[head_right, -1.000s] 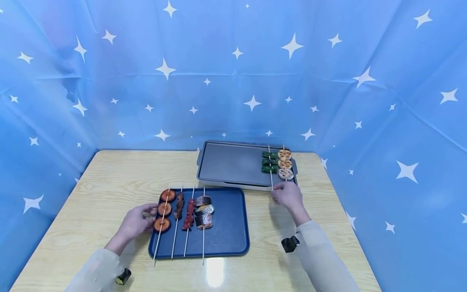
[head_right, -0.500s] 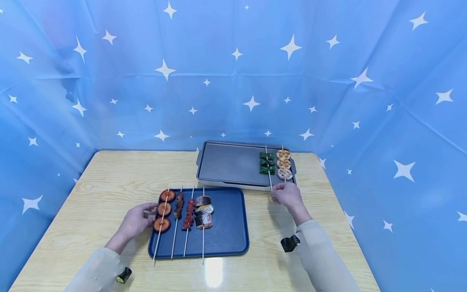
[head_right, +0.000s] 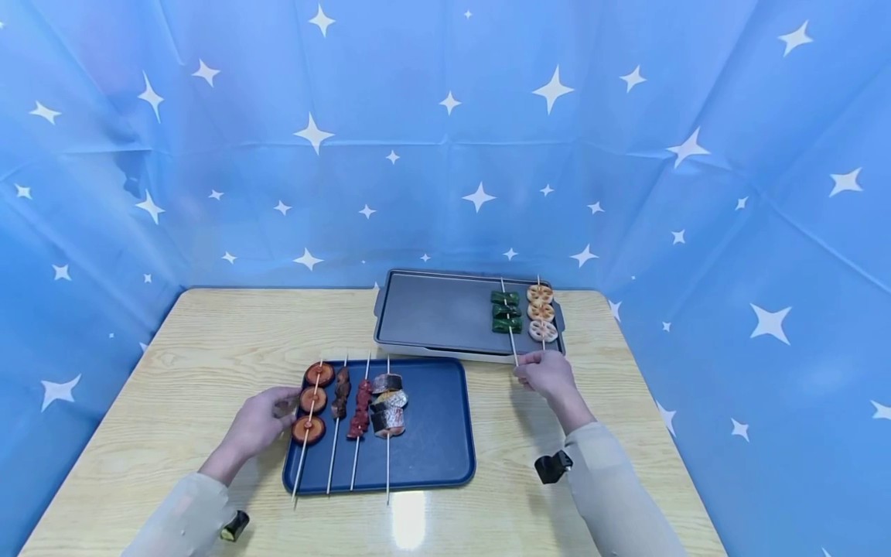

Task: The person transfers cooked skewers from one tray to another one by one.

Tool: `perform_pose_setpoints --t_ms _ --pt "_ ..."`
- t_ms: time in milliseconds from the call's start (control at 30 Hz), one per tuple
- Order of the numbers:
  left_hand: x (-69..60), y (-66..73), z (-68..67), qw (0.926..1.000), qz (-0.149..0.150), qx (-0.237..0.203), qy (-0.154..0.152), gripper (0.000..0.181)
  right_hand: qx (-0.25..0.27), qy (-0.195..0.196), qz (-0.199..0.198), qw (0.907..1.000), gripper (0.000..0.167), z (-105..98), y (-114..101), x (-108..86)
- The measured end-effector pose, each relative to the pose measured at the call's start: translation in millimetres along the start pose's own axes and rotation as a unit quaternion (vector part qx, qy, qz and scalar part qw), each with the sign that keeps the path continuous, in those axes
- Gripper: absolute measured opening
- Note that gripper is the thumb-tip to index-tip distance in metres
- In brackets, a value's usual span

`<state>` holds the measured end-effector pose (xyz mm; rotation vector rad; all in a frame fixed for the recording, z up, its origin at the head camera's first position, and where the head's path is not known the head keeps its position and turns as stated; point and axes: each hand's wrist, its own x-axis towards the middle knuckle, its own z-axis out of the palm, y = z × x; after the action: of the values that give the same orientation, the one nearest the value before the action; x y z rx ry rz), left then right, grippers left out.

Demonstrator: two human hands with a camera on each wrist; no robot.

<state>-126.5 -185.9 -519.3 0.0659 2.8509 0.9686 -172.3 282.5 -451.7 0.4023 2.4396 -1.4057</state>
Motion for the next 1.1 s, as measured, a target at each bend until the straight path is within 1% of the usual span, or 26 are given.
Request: perform_pose_setpoints --t_ms 133,233,367,433,600,800,900,1100 --pt "1.3 -1.3 -0.5 0.9996 0.023 0.014 0.001 0.044 -0.011 0.004 -0.003 0.9999 0.026 1.2 1.2 0.1" --pt "2.9 -2.5 -0.4 0.9991 0.039 0.018 -0.005 0.044 -0.013 0.004 0.001 0.9999 0.026 1.9 2.4 -0.6" --pt "4.6 -3.5 -0.3 0.9986 0.046 0.019 -0.016 0.045 -0.011 -0.004 0.001 0.9999 0.028 3.2 2.6 -2.2" --pt "5.0 -4.2 -0.4 0.9984 0.048 0.02 -0.021 0.045 -0.007 -0.012 -0.005 0.9999 0.029 4.6 1.4 -3.6" --pt "4.5 -5.0 -1.0 0.9983 0.048 0.022 -0.027 0.045 0.005 -0.049 -0.035 0.9982 0.026 11.6 -3.2 -10.1" --pt "3.4 -4.8 -1.8 0.9979 0.051 0.03 -0.027 0.045 0.014 -0.101 -0.066 0.9926 0.022 26.5 -6.3 -19.5" --pt "2.5 -4.3 -2.4 0.9977 0.052 0.033 -0.027 0.045 0.016 -0.119 -0.071 0.9902 0.023 34.4 -8.4 -24.1" --pt "1.8 -4.4 -2.0 0.9976 0.055 0.035 -0.026 0.045 0.021 -0.155 -0.081 0.9843 0.02 47.4 -13.1 -32.4"
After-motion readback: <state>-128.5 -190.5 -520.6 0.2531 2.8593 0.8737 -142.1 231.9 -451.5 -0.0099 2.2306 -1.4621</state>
